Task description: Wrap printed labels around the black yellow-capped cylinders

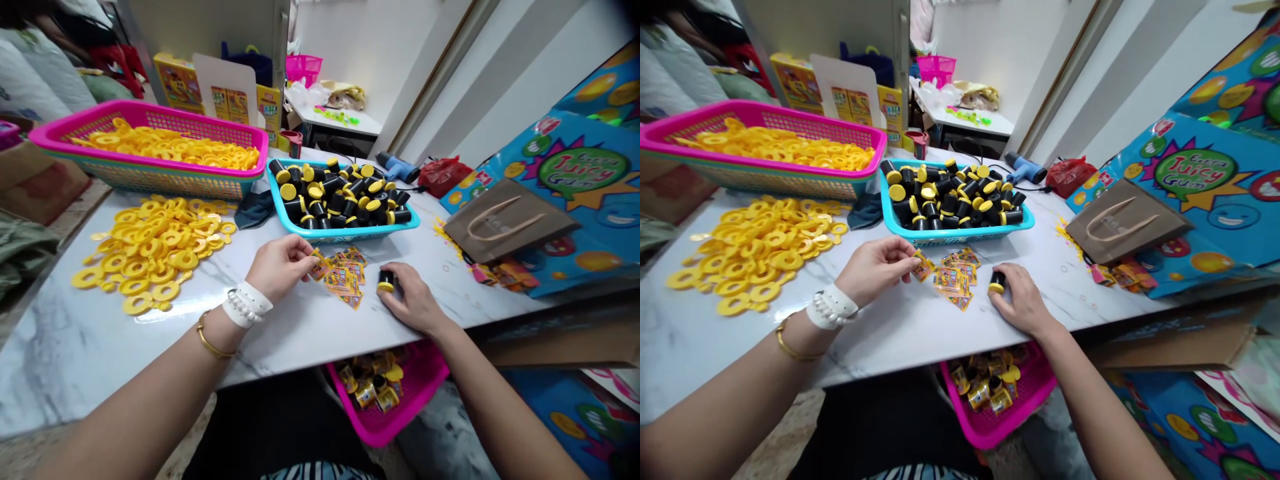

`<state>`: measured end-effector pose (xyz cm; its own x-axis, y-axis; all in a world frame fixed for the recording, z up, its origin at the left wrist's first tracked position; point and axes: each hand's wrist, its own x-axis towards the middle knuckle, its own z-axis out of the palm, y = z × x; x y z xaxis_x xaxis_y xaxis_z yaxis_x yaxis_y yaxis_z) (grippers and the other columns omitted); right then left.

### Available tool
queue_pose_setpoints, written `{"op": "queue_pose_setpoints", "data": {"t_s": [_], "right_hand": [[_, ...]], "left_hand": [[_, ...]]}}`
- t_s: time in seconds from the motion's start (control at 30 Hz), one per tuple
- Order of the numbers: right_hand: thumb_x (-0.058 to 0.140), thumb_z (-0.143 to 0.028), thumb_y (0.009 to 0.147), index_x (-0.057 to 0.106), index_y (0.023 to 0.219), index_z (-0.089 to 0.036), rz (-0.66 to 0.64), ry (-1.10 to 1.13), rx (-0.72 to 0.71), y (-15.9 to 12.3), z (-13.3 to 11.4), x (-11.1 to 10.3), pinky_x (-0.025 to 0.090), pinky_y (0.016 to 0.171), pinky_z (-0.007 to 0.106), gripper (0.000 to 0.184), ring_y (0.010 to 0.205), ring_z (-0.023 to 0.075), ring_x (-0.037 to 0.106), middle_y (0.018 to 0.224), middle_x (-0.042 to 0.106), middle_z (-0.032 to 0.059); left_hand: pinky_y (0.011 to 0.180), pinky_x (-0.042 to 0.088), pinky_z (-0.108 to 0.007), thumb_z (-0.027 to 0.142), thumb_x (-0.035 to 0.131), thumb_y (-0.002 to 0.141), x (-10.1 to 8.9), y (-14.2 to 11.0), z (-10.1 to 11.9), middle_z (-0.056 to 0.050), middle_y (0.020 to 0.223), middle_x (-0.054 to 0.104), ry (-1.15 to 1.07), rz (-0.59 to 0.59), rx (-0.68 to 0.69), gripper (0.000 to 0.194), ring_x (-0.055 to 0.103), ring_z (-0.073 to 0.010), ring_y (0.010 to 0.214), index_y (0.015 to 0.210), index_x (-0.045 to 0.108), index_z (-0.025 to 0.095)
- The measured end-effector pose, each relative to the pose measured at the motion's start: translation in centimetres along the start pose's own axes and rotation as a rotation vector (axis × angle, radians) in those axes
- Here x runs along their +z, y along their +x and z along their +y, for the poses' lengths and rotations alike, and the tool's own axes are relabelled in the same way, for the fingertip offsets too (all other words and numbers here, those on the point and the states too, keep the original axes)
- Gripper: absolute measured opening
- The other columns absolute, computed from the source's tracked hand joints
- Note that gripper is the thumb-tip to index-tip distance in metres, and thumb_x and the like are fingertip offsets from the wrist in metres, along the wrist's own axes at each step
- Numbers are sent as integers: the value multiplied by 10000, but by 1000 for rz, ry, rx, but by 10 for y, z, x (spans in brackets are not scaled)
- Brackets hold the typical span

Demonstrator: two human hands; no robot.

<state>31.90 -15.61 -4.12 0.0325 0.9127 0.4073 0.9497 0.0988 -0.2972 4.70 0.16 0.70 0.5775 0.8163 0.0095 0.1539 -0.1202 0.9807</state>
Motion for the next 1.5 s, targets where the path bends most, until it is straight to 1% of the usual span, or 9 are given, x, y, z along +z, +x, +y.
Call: {"op": "queue_pose_setpoints", "data": {"t_s": [0.17, 0.37, 0.5, 0.63, 0.8, 0.97, 1.1, 1.23, 1.5], "right_hand": [[704, -298, 835, 715, 989, -206, -9, 261, 123, 6, -7, 2, 525, 903, 427, 180, 976, 247, 652, 1020, 694, 87], [511, -500, 945, 667, 1157, -198, 133, 774, 464, 7, -13, -5, 579, 824, 452, 401, 911, 255, 712, 1071, 742, 134], [459, -521, 959, 631, 1176, -196, -76, 1256, 692, 17, -49, -5, 589, 598, 375, 427, 745, 241, 731, 983, 774, 136], [572, -522, 917, 612, 1165, -216, -196, 1396, 673, 36, -91, 9, 588, 573, 330, 396, 674, 208, 721, 882, 769, 73], [600, -533, 911, 581, 1194, -214, -363, 1157, 464, 50, -108, 25, 607, 531, 330, 427, 662, 205, 721, 864, 740, 41], [655, -331, 887, 651, 1164, -225, -183, 544, 200, 49, -99, 27, 634, 731, 372, 296, 869, 254, 770, 972, 794, 69], [616, -306, 908, 676, 1106, -224, -190, 441, 125, 47, -100, 24, 625, 733, 336, 223, 877, 233, 769, 995, 795, 57], [671, -354, 887, 693, 1092, -216, -131, 301, 21, 49, -106, 18, 598, 656, 316, 248, 759, 210, 735, 938, 768, 63], [626, -315, 904, 719, 992, -210, -142, 141, -235, 55, -106, 9, 535, 627, 303, 165, 679, 180, 650, 841, 699, 59]], "left_hand": [[448, 415, -187, 226, 703, 772, 2, 0, -2, -15, 620, 682, -17, -25, -4, 106, 594, -96, 482, 782, 624, 157], [462, 416, -198, 286, 685, 801, 2, 1, -4, 4, 610, 661, -54, -31, -22, 164, 567, -93, 461, 846, 585, 164], [506, 415, -207, 317, 678, 814, 11, -12, 0, 28, 610, 636, 105, -9, 137, 260, 574, -109, 503, 993, 566, 166], [551, 407, -214, 381, 783, 740, 19, -27, 5, 49, 625, 617, 260, -182, 360, 576, 575, -117, 549, 1248, 596, 185], [568, 381, -229, 327, 728, 800, 17, -22, -3, 49, 556, 578, 429, -173, 300, 378, 556, -126, 542, 1171, 730, 256], [606, 422, -263, 311, 718, 779, 19, -11, -16, -1, 683, 674, 519, -149, 182, 384, 617, -182, 630, 1136, 686, 172], [614, 446, -286, 357, 745, 737, 21, -10, -19, -44, 760, 709, 546, -160, 113, 535, 661, -234, 707, 1206, 605, 140], [611, 432, -291, 342, 712, 750, 20, -14, -19, -73, 824, 738, 679, -270, 178, 340, 688, -262, 775, 1063, 718, 209], [569, 385, -268, 419, 819, 661, 20, -11, -22, -19, 686, 709, 596, -261, 163, 323, 656, -212, 677, 954, 807, 284]]}}
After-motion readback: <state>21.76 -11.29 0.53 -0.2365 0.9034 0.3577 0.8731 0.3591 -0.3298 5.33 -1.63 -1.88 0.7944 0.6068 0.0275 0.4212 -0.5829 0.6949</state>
